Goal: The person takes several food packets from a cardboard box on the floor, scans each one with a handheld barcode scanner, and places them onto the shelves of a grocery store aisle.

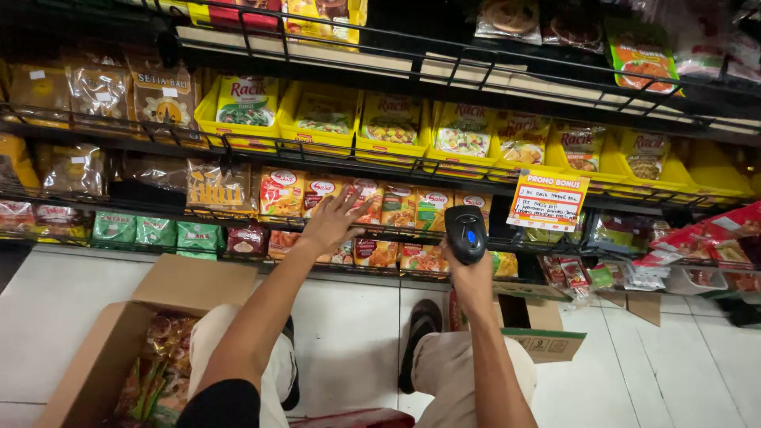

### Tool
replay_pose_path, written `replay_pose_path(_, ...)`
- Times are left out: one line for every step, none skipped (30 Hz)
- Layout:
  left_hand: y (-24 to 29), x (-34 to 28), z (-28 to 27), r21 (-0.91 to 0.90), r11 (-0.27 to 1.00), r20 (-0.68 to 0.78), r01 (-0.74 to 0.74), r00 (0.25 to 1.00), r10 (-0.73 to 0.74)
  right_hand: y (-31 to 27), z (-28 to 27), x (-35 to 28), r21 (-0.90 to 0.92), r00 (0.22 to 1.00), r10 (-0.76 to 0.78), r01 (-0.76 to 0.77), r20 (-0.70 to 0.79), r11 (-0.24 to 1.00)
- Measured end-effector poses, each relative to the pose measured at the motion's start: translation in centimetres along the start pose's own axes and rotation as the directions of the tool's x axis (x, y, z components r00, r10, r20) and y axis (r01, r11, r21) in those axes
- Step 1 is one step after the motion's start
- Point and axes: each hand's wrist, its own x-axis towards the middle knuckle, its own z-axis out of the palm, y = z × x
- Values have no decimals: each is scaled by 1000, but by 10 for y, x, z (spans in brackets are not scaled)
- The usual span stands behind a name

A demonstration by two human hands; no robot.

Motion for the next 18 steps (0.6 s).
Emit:
replay_pose_path(4,-3,-2,0,1000,1,0,1000,0,1,0,-1,0,1000,1,-1,0,1000)
replay_pose_path(7,-5,-5,77,997,32,2,999,-4,2,0,-1,9,1000,20,-20,10,1000)
replay_pose_path(10,-7,-9,155,988,59,2,998,-11,2,0,-1,18,999,36,-36,19,999)
replay_pose_path(10,-6,-3,156,988,57,3,998,-12,2,0,0,19,999,34,-34,20,999)
replay_pose_path(10,-5,3,192,981,33,17,999,-24,2,0,0,-20,1000,21,-21,17,1000)
replay_pose_path(11,-4,10,228,973,9,32,999,-35,2,0,-1,-59,1000,8,-7,14,998)
replay_pose_path(10,-2,14,228,973,7,32,999,-34,1,0,0,-60,1000,6,-6,13,998)
replay_pose_path(10,0,17,252,967,-10,40,999,-38,0,0,0,-71,999,35,-33,19,997)
replay_pose_path(10,0,22,275,960,-25,48,999,-43,-1,1,-1,-82,997,66,-64,24,995)
replay_pose_path(11,-1,19,275,960,-23,48,999,-43,0,1,-1,-82,997,68,-66,25,994)
replay_pose_path(12,-2,15,299,953,-11,50,999,-49,0,2,-2,-101,997,75,-73,17,992)
replay_pose_path(13,-3,12,323,945,2,52,998,-56,0,3,-2,-120,997,82,-80,10,990)
replay_pose_path(14,-4,9,323,945,3,53,998,-57,-1,4,-3,-120,996,83,-81,11,989)
replay_pose_path(16,-4,6,320,946,31,49,998,-62,-1,5,-4,-95,998,65,-63,20,993)
replay_pose_path(16,-3,2,319,947,55,46,996,-67,-3,6,-4,-69,999,42,-40,28,997)
replay_pose_path(12,-1,6,321,946,52,48,996,-68,-3,7,-3,-67,999,38,-36,28,997)
replay_pose_path(10,0,11,313,949,47,38,997,-55,-3,7,-4,-84,996,75,-72,39,994)
replay_pose_path(7,1,15,304,952,41,28,998,-42,-4,7,-4,-102,992,112,-107,49,989)
